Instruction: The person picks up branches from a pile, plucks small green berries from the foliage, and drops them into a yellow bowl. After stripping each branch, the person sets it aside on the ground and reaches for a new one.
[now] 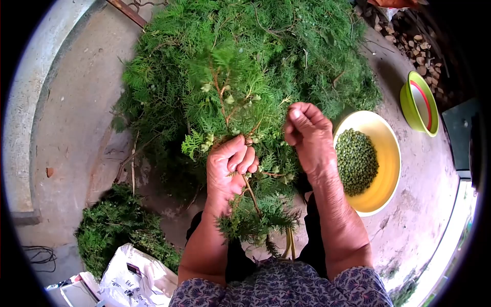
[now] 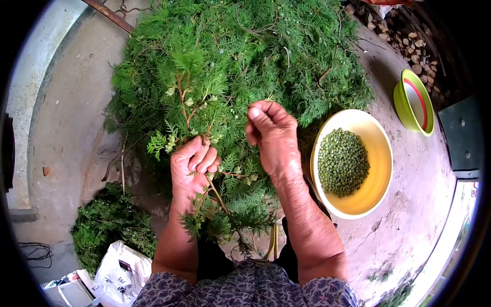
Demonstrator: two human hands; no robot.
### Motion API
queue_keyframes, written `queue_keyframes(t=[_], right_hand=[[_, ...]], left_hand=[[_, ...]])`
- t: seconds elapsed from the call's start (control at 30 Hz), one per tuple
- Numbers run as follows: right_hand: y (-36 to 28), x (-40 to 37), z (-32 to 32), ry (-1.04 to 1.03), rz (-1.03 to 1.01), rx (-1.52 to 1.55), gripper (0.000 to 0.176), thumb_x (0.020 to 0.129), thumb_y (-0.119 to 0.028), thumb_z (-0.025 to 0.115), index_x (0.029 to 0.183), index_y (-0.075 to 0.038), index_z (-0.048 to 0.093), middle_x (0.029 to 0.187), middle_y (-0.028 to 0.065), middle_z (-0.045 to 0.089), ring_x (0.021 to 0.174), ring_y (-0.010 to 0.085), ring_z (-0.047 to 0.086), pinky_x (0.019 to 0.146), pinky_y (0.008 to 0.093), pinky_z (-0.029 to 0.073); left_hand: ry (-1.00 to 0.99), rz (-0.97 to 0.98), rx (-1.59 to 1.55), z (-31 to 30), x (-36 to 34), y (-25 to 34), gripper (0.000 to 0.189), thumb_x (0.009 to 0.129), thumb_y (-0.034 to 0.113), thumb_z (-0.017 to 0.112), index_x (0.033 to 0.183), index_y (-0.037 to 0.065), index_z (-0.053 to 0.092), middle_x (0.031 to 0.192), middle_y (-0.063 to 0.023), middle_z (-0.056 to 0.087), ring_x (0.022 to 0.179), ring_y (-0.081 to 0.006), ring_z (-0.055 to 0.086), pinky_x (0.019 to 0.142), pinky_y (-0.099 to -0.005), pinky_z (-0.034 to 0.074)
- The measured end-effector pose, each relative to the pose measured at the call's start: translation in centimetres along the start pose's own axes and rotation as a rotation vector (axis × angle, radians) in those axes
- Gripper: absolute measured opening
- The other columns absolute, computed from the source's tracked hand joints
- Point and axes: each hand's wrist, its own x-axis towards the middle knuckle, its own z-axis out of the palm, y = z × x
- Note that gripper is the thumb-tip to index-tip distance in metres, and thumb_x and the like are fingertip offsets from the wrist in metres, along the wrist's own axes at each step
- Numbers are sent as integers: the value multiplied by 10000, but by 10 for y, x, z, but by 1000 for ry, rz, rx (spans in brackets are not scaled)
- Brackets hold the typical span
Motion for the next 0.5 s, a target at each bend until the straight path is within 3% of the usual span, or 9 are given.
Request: queue_keyframes(t=[0.13,0.27,0.33,0.4,0.5], right_hand=[[-12,-9,12,-37,226,191,49,853,-90,564,874,-46,568,687,52,577,511,104,479,423,211,347],[-3,-10,5,-172,216,76,117,834,-147,611,791,-43,580,675,42,576,498,96,473,406,205,324],[3,-8,1,-140,233,106,129,821,-148,629,764,-40,589,672,31,577,485,85,462,392,198,310],[5,-9,-1,-109,359,29,88,819,-118,628,814,-33,603,690,28,590,484,78,462,382,194,305],[2,-14,5,-173,409,-6,161,803,-72,636,952,-17,612,708,29,607,514,72,499,415,184,347]], left_hand=[[-75,-11,-58,-3,1,-1,422,895,261,461,496,140,391,422,47,307,435,-93,366,495,-258,333],[-81,-25,-59,1,0,1,397,896,261,457,524,124,429,408,47,307,418,-96,363,487,-257,340],[-115,-29,-82,-4,3,0,370,895,265,458,559,109,461,400,50,305,412,-97,363,487,-258,346],[-309,-9,-146,-11,8,-3,384,897,283,452,558,103,465,389,50,303,408,-97,370,478,-256,357],[-254,-57,-212,-13,9,-2,443,901,302,440,501,113,432,381,44,301,410,-98,380,470,-256,360]])
